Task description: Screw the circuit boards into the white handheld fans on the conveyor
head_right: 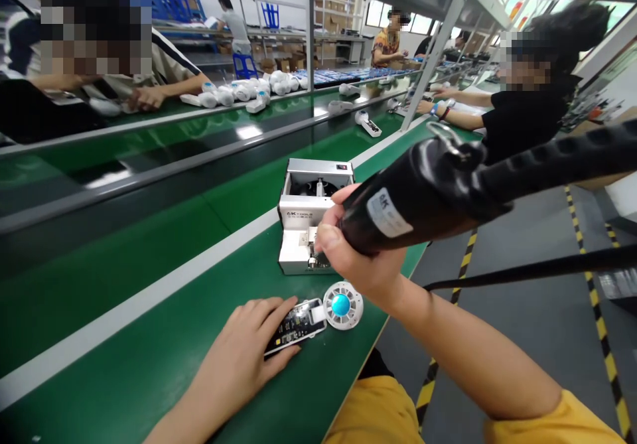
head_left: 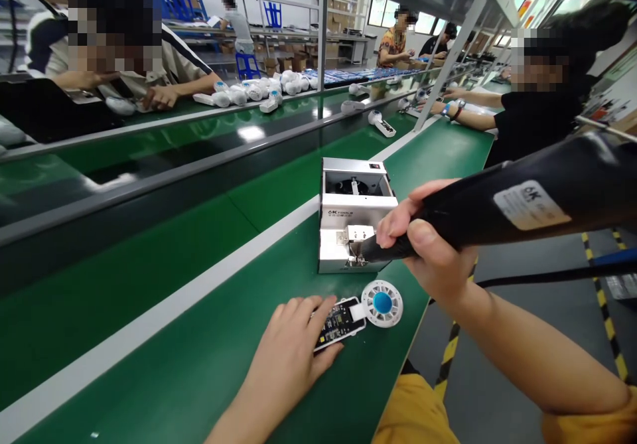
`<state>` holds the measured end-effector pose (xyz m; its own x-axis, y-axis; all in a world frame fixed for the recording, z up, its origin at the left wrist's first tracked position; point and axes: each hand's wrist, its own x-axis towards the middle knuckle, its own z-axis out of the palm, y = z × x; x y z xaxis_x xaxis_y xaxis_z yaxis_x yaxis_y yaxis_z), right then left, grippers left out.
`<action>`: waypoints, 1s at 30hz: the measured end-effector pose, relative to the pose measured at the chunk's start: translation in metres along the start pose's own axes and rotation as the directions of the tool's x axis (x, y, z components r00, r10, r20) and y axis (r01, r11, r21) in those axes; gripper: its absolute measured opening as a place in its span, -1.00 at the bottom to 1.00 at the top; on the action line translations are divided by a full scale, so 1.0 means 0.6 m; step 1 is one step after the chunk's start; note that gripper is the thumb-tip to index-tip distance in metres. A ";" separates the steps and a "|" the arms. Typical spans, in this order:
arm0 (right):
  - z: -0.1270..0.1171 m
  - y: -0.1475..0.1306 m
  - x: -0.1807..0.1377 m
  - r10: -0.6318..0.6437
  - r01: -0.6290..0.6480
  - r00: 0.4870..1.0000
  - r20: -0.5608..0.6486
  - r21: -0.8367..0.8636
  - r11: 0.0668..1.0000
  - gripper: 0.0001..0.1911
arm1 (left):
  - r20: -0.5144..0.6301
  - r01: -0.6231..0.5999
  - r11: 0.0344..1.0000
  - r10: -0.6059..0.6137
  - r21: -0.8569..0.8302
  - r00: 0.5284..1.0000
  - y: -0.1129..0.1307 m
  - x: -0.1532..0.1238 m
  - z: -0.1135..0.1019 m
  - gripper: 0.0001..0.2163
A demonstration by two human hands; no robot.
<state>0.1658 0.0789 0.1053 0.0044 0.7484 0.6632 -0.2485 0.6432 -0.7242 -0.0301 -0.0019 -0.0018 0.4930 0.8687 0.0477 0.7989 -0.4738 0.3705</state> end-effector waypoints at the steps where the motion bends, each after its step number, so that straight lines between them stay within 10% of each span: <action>1: 0.000 0.001 -0.002 -0.005 0.005 1.000 0.018 -0.008 1.000 -0.76 | -0.014 0.013 1.000 -0.014 -0.029 1.000 -0.003 -0.002 0.002 -0.53; 30: -0.005 -0.009 0.002 0.013 -0.011 0.997 0.076 -0.033 0.999 -0.78 | -0.058 0.009 0.979 -0.021 -0.203 0.998 -0.015 -0.001 0.014 -0.57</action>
<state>0.1702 0.0770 0.1094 -0.0728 0.7425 0.6659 -0.2161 0.6401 -0.7373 -0.0346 0.0005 -0.0129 0.4551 0.8855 0.0938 0.7169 -0.4269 0.5512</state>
